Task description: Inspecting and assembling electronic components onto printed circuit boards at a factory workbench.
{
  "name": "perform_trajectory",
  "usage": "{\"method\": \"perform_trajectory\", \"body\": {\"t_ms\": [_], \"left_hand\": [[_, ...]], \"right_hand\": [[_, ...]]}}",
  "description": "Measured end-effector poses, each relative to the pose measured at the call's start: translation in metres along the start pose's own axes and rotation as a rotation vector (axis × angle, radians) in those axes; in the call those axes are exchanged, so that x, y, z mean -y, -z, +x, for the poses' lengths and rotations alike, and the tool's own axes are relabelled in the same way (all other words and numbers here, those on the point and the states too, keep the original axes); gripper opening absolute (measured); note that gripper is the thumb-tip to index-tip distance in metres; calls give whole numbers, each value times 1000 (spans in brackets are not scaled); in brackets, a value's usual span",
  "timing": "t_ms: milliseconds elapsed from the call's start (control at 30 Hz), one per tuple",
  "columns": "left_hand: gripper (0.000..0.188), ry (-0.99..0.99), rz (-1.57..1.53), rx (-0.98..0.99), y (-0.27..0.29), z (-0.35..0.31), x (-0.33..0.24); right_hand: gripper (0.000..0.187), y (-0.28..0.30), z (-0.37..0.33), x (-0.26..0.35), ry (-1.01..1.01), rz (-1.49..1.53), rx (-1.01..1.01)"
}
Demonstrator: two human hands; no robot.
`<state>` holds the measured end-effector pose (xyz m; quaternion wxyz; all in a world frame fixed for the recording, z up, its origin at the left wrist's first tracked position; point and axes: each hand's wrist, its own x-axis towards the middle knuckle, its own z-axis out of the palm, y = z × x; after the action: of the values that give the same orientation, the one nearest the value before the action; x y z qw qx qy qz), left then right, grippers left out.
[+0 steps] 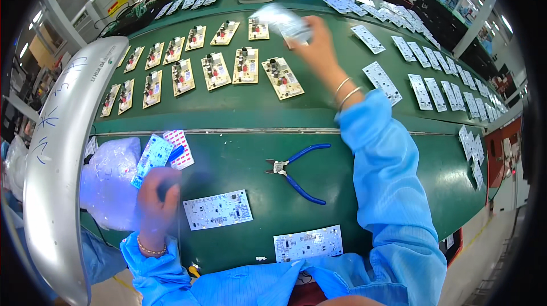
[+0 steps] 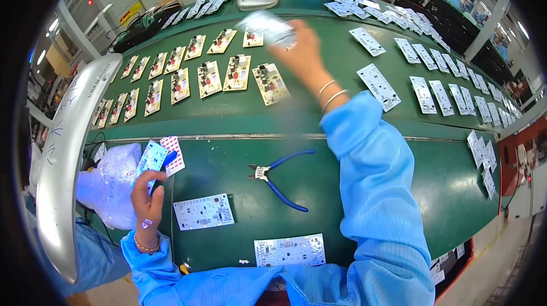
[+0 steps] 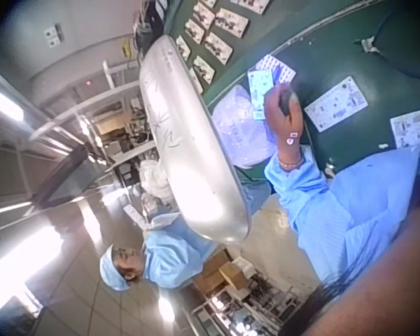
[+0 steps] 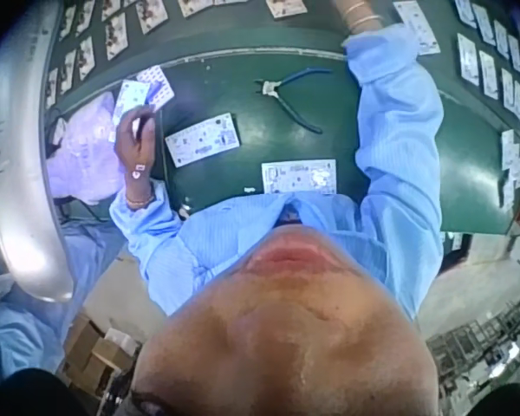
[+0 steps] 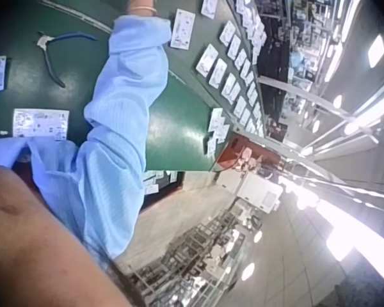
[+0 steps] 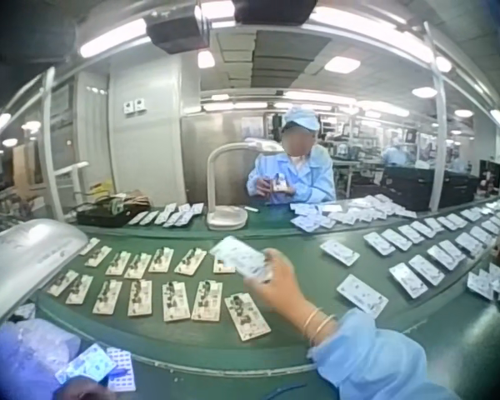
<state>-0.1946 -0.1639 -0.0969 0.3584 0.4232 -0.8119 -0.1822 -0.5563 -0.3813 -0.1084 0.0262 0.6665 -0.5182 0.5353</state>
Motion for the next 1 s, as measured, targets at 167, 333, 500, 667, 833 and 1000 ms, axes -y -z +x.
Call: {"method": "perform_trajectory", "body": {"t_ms": [167,333,500,667,833,1000], "left_hand": [[62,-52,135,-387,1,13,16],[73,45,304,-275,24,8,21],[59,-110,425,-430,29,12,15],[53,-397,94,-567,19,26,22],[59,-501,79,-587,18,20,19],[67,-584,2,-633,16,21,22]], "right_hand": [[59,-8,-49,136,606,471,592],[57,-16,-56,185,818,596,559],[62,-28,-48,187,790,585,576],[68,-16,-53,180,638,483,583],[70,-20,-60,184,606,511,624],[71,-21,-67,183,588,523,616]]}}
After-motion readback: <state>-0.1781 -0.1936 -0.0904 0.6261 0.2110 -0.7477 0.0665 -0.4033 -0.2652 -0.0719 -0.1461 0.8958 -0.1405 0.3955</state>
